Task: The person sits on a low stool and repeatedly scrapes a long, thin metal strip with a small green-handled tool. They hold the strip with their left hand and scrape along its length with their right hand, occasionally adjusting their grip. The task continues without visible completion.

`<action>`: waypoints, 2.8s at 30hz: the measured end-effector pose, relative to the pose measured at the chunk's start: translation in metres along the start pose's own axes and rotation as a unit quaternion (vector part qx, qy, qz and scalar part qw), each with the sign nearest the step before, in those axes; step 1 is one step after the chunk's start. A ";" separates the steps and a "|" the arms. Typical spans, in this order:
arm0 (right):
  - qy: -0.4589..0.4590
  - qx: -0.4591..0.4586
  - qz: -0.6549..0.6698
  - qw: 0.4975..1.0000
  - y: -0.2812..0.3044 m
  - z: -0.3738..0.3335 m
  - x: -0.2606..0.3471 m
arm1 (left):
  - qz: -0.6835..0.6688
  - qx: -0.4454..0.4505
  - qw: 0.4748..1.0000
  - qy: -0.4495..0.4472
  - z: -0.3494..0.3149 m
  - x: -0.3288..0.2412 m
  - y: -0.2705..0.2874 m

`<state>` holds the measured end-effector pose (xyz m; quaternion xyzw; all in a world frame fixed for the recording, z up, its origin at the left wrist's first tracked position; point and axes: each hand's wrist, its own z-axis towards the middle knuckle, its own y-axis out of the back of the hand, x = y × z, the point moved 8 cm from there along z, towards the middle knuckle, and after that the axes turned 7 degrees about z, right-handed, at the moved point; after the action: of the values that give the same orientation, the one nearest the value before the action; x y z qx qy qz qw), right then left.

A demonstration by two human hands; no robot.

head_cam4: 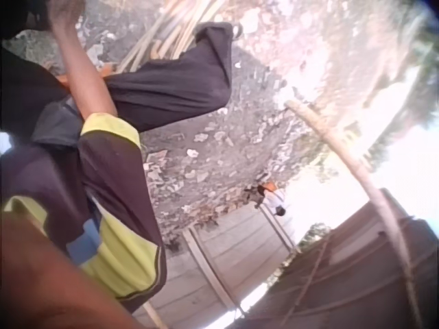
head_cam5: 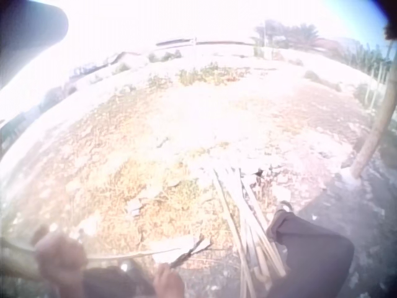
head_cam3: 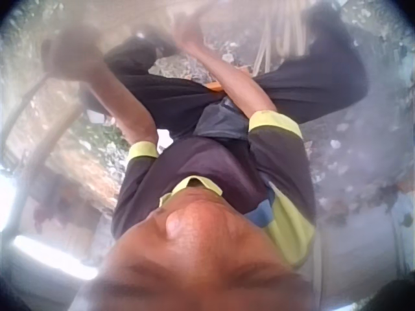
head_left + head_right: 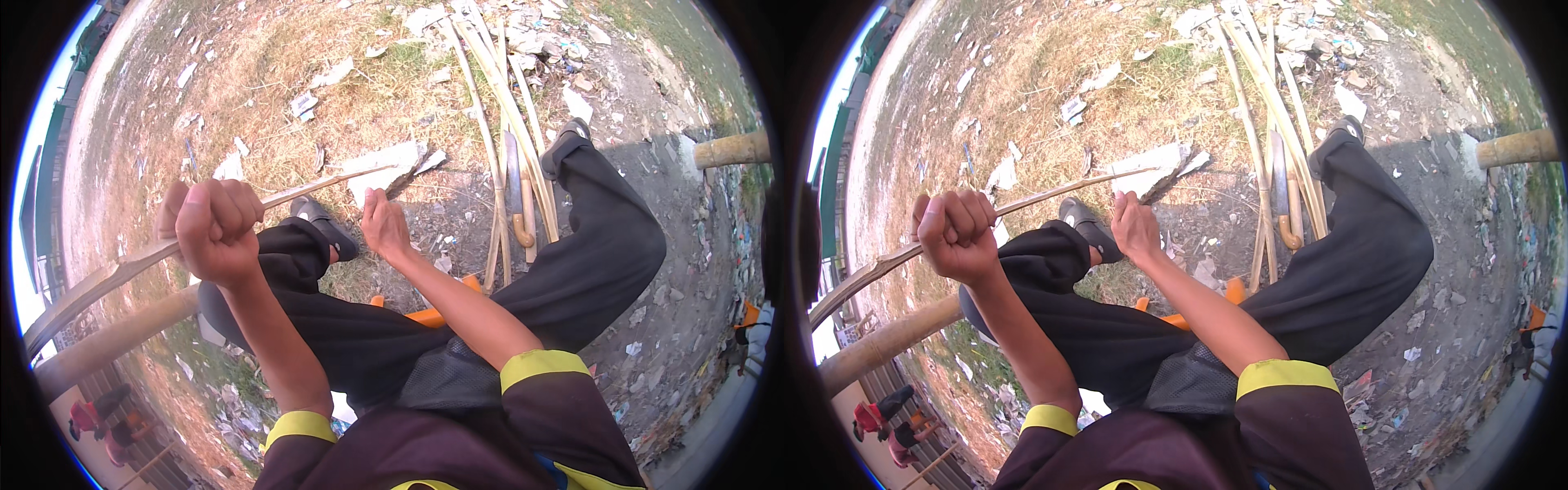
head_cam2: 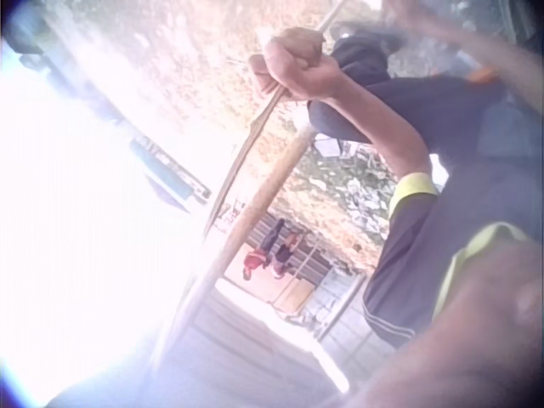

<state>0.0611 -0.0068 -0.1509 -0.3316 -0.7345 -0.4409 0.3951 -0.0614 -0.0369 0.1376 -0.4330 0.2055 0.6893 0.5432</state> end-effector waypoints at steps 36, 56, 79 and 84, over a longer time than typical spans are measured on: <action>0.139 -0.034 0.009 0.990 -0.011 0.051 0.005 | 0.180 -0.267 0.946 0.039 0.028 0.005 0.023; 0.133 0.048 -0.126 0.982 -0.015 0.079 -0.014 | 0.132 -0.289 0.948 0.029 0.024 0.007 0.058; 0.054 0.073 -0.133 0.987 -0.015 0.109 -0.055 | 0.151 -0.309 0.938 0.048 0.027 0.008 0.062; 0.084 0.078 -0.138 0.984 -0.030 0.110 -0.071 | 0.155 -0.303 0.939 0.045 0.027 0.009 0.061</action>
<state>0.0378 0.0718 -0.2567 -0.1571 -0.7696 -0.4590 0.4151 -0.1280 -0.0309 0.1337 -0.5705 0.0759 0.7743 0.2631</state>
